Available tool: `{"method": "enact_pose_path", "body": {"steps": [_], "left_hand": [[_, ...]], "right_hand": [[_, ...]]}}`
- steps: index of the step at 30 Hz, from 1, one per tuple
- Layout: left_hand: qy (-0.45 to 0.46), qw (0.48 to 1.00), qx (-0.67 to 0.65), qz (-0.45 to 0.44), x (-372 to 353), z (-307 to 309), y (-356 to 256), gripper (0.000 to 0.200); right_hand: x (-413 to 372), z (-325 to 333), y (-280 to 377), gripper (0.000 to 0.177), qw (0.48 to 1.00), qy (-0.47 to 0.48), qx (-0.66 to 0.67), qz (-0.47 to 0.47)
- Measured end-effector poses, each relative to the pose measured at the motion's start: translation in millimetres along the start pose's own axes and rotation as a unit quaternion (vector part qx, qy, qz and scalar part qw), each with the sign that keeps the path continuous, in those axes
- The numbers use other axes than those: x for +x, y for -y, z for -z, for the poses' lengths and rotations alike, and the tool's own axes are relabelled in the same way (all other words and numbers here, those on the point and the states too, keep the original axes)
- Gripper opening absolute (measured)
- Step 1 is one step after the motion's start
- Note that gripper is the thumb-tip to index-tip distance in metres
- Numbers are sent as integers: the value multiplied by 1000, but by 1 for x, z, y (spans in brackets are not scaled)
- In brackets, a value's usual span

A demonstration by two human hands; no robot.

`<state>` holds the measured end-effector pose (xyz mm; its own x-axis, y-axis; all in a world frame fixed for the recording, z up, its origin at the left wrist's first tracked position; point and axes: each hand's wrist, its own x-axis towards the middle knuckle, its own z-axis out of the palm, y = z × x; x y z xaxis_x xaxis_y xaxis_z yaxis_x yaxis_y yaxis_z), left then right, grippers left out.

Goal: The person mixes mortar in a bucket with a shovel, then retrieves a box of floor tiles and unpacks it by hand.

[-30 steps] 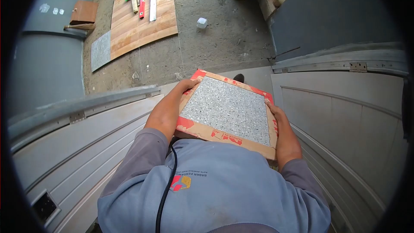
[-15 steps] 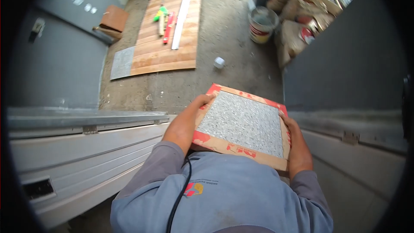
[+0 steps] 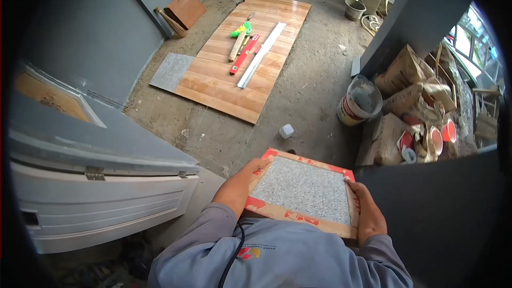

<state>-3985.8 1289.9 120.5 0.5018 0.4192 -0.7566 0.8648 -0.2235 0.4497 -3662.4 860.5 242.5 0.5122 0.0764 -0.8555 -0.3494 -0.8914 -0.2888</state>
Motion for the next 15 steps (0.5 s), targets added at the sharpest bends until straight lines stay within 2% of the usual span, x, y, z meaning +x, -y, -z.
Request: {"method": "enact_pose_path", "body": {"steps": [2, 6, 8, 10, 11, 12, 13, 14, 15], "left_hand": [[-33, 999, 10, 0, 38, 8, 9, 93], [-14, 992, -109, 66, -44, 65, -30, 88], [-10, 987, -138, 80, -32, 102, -45, 85], [-5, 983, -162, 82, 0, 130, -50, 81], [-9, 979, -186, 79, -28, 151, -78, 76], [-7, 983, -172, 70, -10, 161, -83, 74], [3, 987, -152, 46, -25, 142, -64, 72], [-2, 989, -143, 37, -4, 160, -75, 70], [-6, 984, -172, 37, -6, 172, -92, 69]], "right_hand": [[-33, 5, 22, 75, 998, -33, -35, 51], [-12, 10, 48, 76, 999, -24, 6, 27], [-15, 14, 99, 76, 993, -10, 29, 117], [15, 28, 148, 77, 998, 10, 7, 65], [30, 35, 172, 78, 999, 17, 0, 42], [25, 45, 195, 76, 998, 13, -12, 56], [-13, 40, 162, 75, 998, -5, -14, 66], [-18, 51, 204, 74, 996, -9, -31, 87], [-20, 59, 232, 69, 998, -13, -28, 53]]}}
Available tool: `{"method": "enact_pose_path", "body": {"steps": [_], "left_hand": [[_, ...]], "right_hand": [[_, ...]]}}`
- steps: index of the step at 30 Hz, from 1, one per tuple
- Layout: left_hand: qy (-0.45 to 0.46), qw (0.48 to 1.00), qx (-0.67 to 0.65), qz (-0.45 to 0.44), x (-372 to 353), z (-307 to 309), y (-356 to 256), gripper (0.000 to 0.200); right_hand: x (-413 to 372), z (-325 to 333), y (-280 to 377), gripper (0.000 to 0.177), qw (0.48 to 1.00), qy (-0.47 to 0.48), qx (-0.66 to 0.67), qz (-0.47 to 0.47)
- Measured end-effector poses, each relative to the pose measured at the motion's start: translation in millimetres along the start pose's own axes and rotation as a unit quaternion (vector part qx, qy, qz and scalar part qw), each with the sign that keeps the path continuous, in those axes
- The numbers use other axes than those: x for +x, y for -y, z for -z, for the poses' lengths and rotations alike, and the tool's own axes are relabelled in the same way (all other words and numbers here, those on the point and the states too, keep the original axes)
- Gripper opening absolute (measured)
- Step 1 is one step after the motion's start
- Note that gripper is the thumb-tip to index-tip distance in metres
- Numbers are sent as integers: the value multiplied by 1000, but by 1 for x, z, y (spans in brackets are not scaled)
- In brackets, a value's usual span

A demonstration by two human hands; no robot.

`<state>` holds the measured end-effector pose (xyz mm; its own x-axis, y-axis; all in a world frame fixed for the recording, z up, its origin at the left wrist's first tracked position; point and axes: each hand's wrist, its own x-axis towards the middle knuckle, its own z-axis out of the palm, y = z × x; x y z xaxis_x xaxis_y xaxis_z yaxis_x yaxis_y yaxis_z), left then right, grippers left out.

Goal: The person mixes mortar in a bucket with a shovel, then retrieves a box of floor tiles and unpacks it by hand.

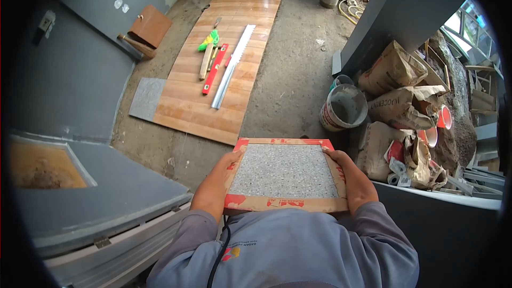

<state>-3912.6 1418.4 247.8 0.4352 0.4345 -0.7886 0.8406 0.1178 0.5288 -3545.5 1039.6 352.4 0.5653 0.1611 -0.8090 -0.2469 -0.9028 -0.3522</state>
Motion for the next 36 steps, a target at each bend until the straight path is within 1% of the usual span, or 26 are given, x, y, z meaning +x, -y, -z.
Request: {"method": "enact_pose_path", "body": {"steps": [1, 3, 4, 5, 6, 7, 8, 11, 12, 13, 14, 15, 17, 20, 21, 22, 25, 26, 28, 29, 30, 32, 33, 35, 36], "left_hand": [[-5, 1000, -31, -2, -16, 6, -24, 69], [-17, 999, -32, -3, -9, 16, -77, 68], [-13, 1000, 3, 8, -9, 14, -68, 68], [-9, 999, 37, 19, -11, 14, -63, 67], [-24, 999, 35, 7, 34, 20, -55, 72], [-39, 999, 33, -6, 76, 26, -49, 77], [-53, 998, 32, -18, 111, 33, -49, 82], [3, 999, -44, -26, 100, 52, -114, 80], [20, 998, -35, 41, 63, 45, -129, 78], [15, 997, -49, 54, 55, 48, -156, 77], [8, 996, -62, 68, 41, 51, -187, 75], [11, 996, -88, 27, 73, 56, -182, 74], [23, 988, -140, -54, 141, 65, -168, 72], [36, 984, -177, -10, 125, 77, -230, 71], [34, 986, -165, 1, 120, 82, -251, 69], [33, 987, -158, 1, 126, 87, -285, 67], [37, 991, -128, 13, 145, 106, -345, 65], [43, 992, -117, 19, 158, 115, -360, 65], [25, 996, -85, 8, 226, 118, -361, 65], [14, 998, -68, -12, 264, 133, -389, 65], [21, 998, -54, -15, 282, 151, -421, 65], [52, 998, -18, 6, 293, 166, -459, 65], [56, 998, -27, -7, 314, 175, -472, 65], [64, 996, -47, -43, 363, 200, -493, 64], [75, 995, -42, -50, 370, 213, -512, 64]], "right_hand": [[17, 9, 19, 68, 1000, 16, 10, 7], [104, 26, 45, 65, 998, 46, 32, 23], [149, 33, 62, 65, 998, 52, 7, 24], [101, 21, 32, 65, 999, 46, 22, -17], [101, 35, 72, 67, 999, 44, 5, 0], [99, 45, 94, 69, 999, 52, -9, -1], [101, 64, 125, 71, 998, 48, -20, 18], [110, 99, 196, 73, 996, 33, -54, 55], [121, 103, 186, 73, 996, 68, -54, 11], [127, 116, 204, 72, 996, 66, -62, 14], [139, 126, 219, 76, 996, 83, -41, 19], [145, 147, 253, 78, 995, 56, -68, 43], [159, 166, 288, 82, 990, 19, -121, 74], [205, 188, 330, 82, 982, 13, -177, 66], [218, 191, 345, 83, 978, 11, -198, 69], [216, 209, 369, 85, 979, 13, -188, 71], [225, 230, 420, 84, 982, 27, -184, 42], [249, 233, 436, 85, 984, 34, -173, 15], [307, 247, 456, 86, 987, 36, -152, -42], [325, 265, 485, 86, 985, 7, -172, 2], [340, 276, 502, 86, 980, -15, -194, 40], [396, 287, 492, 86, 985, 4, -161, 64], [422, 293, 489, 87, 986, 14, -145, 76], [376, 314, 527, 87, 989, -21, -139, 48], [344, 325, 545, 88, 994, -11, -104, 35]]}}
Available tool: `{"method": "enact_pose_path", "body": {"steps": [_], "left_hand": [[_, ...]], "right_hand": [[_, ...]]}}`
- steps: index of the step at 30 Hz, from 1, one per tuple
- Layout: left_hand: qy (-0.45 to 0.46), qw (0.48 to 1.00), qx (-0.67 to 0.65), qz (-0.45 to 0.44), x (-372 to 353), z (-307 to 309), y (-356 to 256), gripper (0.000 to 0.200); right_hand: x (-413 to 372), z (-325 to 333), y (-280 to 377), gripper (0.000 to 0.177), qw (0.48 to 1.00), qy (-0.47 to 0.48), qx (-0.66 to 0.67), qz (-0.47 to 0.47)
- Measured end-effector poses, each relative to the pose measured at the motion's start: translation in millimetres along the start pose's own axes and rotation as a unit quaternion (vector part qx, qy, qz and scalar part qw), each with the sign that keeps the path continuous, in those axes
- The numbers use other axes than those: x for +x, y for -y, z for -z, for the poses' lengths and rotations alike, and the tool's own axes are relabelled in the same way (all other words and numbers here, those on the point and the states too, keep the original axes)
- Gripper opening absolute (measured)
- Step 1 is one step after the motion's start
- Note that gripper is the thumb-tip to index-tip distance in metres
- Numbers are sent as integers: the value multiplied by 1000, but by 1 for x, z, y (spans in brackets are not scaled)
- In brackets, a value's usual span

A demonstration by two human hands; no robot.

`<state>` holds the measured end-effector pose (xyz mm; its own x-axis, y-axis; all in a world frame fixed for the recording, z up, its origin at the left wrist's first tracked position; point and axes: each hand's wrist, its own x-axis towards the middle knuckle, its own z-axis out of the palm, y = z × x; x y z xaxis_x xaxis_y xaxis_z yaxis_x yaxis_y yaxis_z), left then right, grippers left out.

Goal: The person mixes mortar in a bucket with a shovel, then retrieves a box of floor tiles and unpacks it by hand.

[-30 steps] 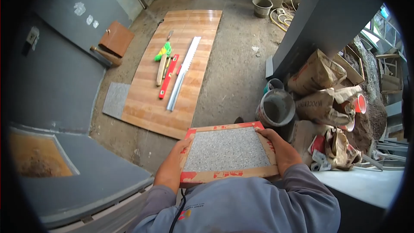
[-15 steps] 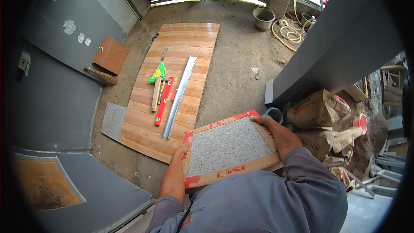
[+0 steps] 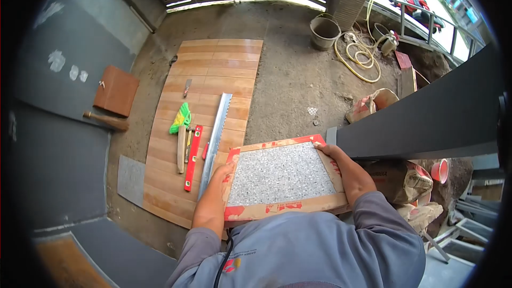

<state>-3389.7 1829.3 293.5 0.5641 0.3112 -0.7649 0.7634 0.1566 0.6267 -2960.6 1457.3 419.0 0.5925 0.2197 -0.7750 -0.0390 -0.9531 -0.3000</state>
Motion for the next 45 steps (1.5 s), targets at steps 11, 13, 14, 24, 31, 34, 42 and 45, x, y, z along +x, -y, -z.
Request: {"method": "enact_pose_path", "body": {"steps": [11, 13, 14, 24, 31, 34, 42, 45], "left_hand": [[36, 994, 101, 15, 92, 77, -275, 70], [40, 995, 92, 26, 135, 91, -284, 69], [41, 995, 86, 29, 150, 95, -286, 69], [32, 999, -31, 2, 216, 106, -405, 68], [-28, 1000, 4, -7, 287, 153, -492, 69], [8, 1000, -17, 20, 308, 178, -527, 70], [14, 997, 69, 33, 363, 269, -650, 62], [20, 996, 85, 29, 394, 297, -680, 61]], "right_hand": [[127, 107, 78, 97, 997, 8, 68, -39], [138, 135, 94, 97, 997, 7, 68, -40], [138, 148, 101, 97, 998, 2, 54, -31], [197, 307, 237, 88, 999, 14, 37, -24], [279, 364, 343, 88, 1000, -6, -25, -12], [271, 395, 387, 90, 999, 1, -35, -10], [294, 433, 468, 92, 995, 24, 58, -73], [301, 443, 489, 93, 994, 25, 79, -66]]}}
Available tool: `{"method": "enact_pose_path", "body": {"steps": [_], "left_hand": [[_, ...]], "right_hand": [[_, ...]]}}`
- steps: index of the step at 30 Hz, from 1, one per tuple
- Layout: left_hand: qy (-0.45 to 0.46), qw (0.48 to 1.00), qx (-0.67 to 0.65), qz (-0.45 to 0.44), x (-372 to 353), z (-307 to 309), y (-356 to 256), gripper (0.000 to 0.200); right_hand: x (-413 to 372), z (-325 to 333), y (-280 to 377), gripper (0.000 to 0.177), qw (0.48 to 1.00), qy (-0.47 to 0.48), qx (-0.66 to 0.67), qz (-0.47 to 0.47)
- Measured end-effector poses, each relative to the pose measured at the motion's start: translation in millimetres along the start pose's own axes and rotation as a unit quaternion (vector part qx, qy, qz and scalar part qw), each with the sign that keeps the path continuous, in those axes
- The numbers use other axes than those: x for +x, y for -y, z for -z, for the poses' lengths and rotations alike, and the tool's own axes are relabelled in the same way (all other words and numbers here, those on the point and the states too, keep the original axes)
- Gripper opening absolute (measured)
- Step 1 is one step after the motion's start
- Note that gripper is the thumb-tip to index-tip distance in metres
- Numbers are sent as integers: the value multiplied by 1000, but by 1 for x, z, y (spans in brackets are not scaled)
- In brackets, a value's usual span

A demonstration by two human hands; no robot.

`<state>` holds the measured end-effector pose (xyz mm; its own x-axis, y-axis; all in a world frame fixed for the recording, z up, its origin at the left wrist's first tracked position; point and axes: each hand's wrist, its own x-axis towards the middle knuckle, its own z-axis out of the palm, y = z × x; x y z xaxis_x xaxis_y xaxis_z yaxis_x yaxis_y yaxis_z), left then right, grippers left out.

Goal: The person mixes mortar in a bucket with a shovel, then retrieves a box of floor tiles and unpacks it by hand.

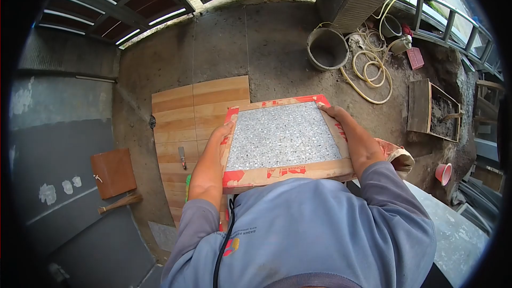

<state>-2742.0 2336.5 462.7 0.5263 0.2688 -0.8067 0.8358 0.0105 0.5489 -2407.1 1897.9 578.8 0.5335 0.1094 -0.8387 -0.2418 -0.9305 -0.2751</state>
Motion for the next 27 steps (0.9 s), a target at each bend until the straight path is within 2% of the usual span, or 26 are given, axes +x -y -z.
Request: {"method": "enact_pose_path", "body": {"steps": [1, 3, 6, 8, 11, 13, 16, 19, 22, 23, 26, 27], "left_hand": [[5, 1000, 10, 25, -31, 1, -36, 61], [13, 999, 30, 27, -36, 13, -69, 66], [15, 998, 60, 5, -7, 36, -86, 77], [-1, 995, 86, 47, 10, 51, -107, 78], [-25, 988, 140, 58, 24, 75, -157, 80], [-10, 991, 117, 71, 41, 93, -201, 80], [-5, 995, 73, 75, 67, 125, -209, 72], [-28, 993, 61, 96, 65, 140, -270, 69], [-49, 989, 93, 107, 68, 155, -325, 69], [-45, 989, 93, 108, 68, 181, -300, 69], [-77, 972, 190, 113, 98, 188, -343, 70], [-68, 976, 179, 108, 104, 192, -354, 71]], "right_hand": [[11, 0, -1, 93, 1000, -3, 3, 7], [34, -2, 4, 94, 1000, -3, 15, -5], [54, 1, 19, 97, 999, -11, 28, -10], [66, 2, 35, 97, 999, -16, 36, -18], [96, 19, 61, 96, 999, -34, 33, -13], [121, 28, 78, 97, 998, -57, 20, 18], [113, 48, 121, 101, 1000, -10, 18, -15], [150, 72, 148, 100, 994, 20, 104, -13], [170, 92, 174, 97, 994, -10, 104, -10], [150, 77, 194, 97, 994, -12, 104, -20], [166, 104, 208, 99, 993, -22, 112, -9], [172, 107, 212, 100, 993, -32, 111, -10]]}}
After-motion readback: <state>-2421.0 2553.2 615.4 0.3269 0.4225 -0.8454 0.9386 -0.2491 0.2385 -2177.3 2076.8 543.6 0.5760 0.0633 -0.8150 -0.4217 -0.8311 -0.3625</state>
